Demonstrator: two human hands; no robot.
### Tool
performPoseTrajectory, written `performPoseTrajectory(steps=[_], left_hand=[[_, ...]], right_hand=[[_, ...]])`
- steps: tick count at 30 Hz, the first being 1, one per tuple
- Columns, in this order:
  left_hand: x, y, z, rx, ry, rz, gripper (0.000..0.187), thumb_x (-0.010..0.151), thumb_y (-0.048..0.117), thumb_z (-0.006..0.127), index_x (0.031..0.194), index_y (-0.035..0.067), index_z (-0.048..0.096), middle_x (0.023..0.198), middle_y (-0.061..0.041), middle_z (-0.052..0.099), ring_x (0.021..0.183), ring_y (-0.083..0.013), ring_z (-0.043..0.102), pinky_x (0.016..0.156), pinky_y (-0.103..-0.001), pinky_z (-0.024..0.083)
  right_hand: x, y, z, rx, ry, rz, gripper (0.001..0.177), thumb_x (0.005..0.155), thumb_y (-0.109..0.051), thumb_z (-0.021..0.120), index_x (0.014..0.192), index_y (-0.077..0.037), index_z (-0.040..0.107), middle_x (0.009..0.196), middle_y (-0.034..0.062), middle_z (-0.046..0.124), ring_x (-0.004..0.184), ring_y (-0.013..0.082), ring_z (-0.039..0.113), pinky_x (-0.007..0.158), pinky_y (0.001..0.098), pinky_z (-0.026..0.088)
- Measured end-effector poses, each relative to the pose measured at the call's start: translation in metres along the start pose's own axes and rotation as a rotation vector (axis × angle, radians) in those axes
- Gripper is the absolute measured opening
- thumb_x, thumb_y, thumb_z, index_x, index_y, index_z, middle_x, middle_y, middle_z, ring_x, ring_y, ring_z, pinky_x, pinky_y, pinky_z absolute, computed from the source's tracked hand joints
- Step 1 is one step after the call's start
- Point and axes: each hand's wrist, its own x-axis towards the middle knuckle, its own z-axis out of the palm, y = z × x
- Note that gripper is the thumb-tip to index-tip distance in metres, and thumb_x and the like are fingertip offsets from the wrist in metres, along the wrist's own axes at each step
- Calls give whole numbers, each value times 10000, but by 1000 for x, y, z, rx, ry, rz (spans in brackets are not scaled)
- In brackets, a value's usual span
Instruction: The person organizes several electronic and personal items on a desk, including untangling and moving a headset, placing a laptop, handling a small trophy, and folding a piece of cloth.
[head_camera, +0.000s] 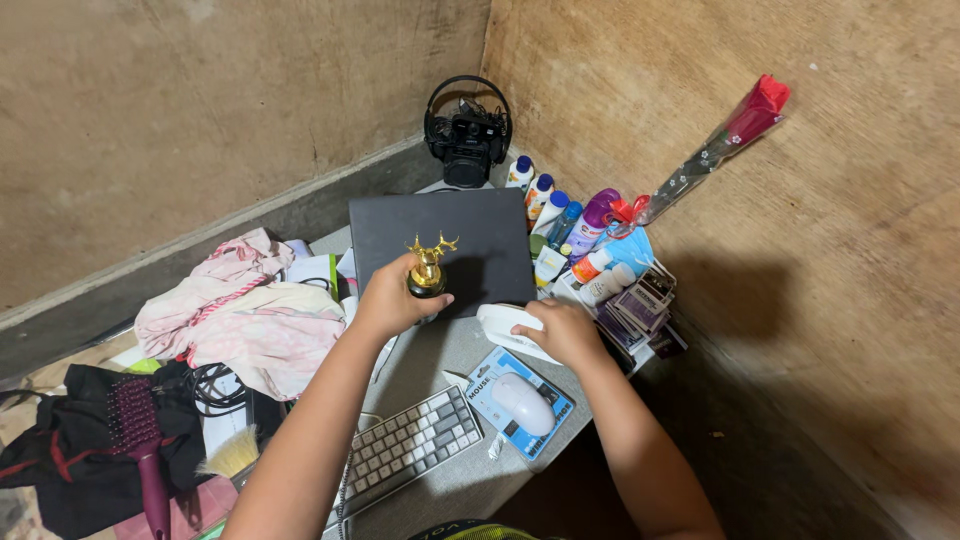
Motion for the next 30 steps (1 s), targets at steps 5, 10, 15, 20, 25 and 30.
performPoseTrajectory(steps=[5,10,15,20,25,30], left_hand=[[-4,1,-9,-4,21,22,501,661,239,933,1072,69,702,941,-69,758,866,-169,718,822,-316,556],[-5,6,-17,18,65,48,500,657,239,941,1055,60,698,926,-69,751,851,-166,707,809,-314,554],[-8,17,-20,35,136,69,562,643,243,937,1121,59,707,937,-79,765,845,-160,724,791,-312,566],[-4,25,-28,45,170,136,637,650,249,946,1194,44,686,973,-84,767,880,-160,731,814,-311,570],[-4,35,-29,31,116,45,662,656,245,939,1230,68,663,985,-61,773,893,-159,737,824,-309,577],[1,37,-17,32,153,37,751,620,228,967,1159,64,470,970,-80,671,881,-177,667,811,-320,553]], right_hand=[[6,-16,-4,-4,38,-8,340,786,-390,816,903,-88,711,973,88,736,846,344,697,716,465,547],[21,-30,12,157,150,-200,290,779,-266,811,982,-83,713,1091,58,726,879,307,713,727,420,568],[45,-68,50,242,169,-339,202,747,-189,821,893,-111,705,1073,9,730,875,270,720,763,407,563],[66,-96,85,203,191,-396,215,724,-216,831,864,-118,701,975,45,700,883,286,714,796,432,559],[77,-104,103,192,-9,-315,283,743,-209,814,999,-131,722,908,96,730,865,321,715,747,452,566],[85,-118,101,207,-144,-101,301,781,-252,773,1045,-123,711,959,106,743,893,338,718,762,460,568]])
